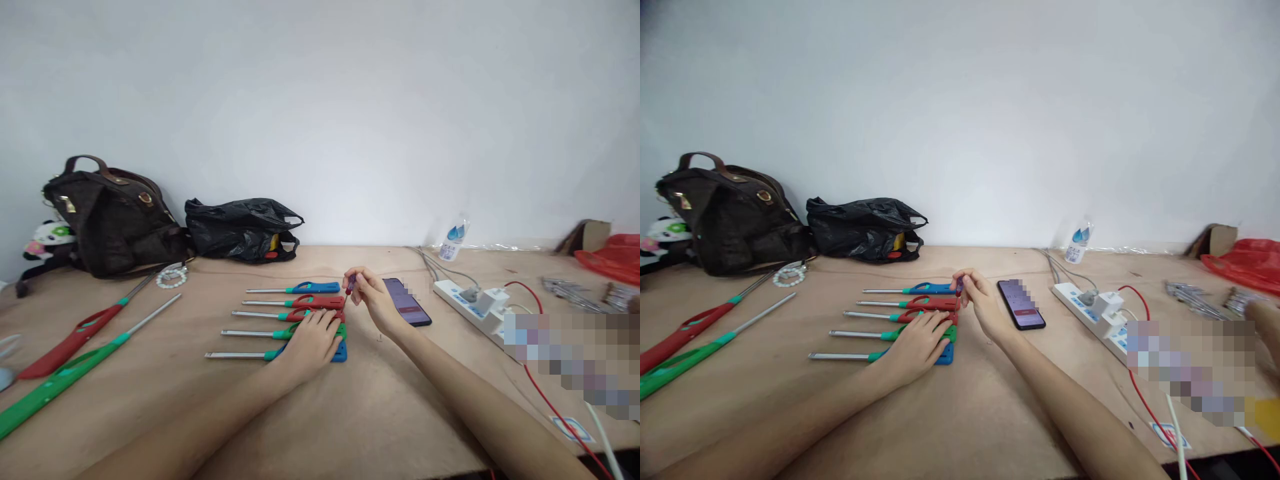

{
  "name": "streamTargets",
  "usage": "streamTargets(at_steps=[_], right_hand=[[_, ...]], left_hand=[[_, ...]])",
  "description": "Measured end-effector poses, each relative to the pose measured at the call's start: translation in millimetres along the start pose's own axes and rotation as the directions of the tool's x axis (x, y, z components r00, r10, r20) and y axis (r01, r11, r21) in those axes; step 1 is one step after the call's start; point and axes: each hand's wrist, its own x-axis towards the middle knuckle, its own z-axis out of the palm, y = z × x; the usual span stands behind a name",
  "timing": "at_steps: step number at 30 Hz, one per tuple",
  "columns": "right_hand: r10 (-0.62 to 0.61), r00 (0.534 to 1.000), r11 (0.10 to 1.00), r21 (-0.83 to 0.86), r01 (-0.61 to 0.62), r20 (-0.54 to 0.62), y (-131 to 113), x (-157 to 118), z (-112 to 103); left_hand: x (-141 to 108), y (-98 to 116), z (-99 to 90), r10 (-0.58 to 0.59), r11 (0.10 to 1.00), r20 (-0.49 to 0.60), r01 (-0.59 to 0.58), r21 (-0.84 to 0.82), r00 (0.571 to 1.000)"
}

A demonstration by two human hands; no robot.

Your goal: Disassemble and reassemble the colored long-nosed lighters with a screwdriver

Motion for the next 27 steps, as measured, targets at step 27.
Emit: streamTargets(at_steps=[27], right_hand=[[-0.087,0.994,0.992,-0.091,0.093,0.067,1.2,-3.7,5.1]], left_hand=[[0.1,0.3,-0.8,0.013,1.000,-0.011,-0.013,0.007,1.000]])
